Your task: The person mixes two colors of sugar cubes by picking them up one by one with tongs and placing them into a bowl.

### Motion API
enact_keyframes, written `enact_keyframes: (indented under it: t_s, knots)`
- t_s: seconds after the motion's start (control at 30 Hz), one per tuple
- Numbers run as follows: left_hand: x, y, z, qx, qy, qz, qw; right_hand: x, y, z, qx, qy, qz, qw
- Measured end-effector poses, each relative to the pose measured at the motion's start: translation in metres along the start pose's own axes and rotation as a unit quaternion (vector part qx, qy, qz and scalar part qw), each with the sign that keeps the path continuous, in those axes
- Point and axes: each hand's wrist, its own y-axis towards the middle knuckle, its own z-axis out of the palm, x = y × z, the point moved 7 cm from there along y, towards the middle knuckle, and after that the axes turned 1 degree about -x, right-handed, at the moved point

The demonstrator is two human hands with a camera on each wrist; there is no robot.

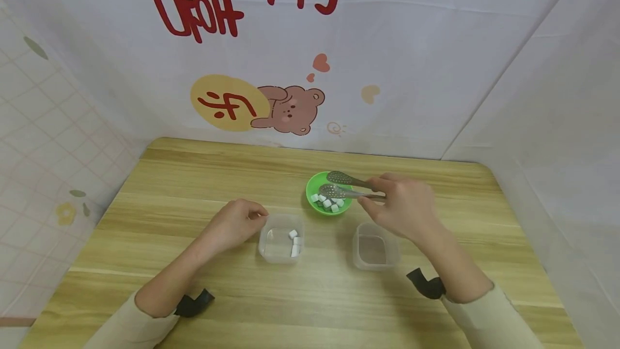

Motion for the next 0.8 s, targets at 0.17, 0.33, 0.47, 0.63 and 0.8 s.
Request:
enact_keyframes:
  t_s: [0.17,0.33,0.47,0.63,0.8]
  knots:
    - [-0.001,0.000,0.001,0.001,-0.005,0.000,1.0000,0.016,0.003,-0.007,-0.014,0.010,-0.038,0.999]
    - [0.000,0.000,0.001,0.000,-0.007,-0.003,1.0000,0.033,0.005,-0.007,-0.017,0.018,-0.076,0.997]
    - [0.000,-0.001,0.000,0.001,-0.010,-0.003,0.9999,0.048,0.006,-0.004,-0.009,0.023,-0.100,0.995]
    - [0.000,-0.001,0.000,0.000,-0.009,0.000,1.0000,0.062,0.005,0.002,0.011,0.023,-0.117,0.993]
    - [-0.001,0.000,0.000,-0.004,-0.001,0.004,1.0000,0.078,0.005,0.009,0.034,0.008,-0.140,0.990]
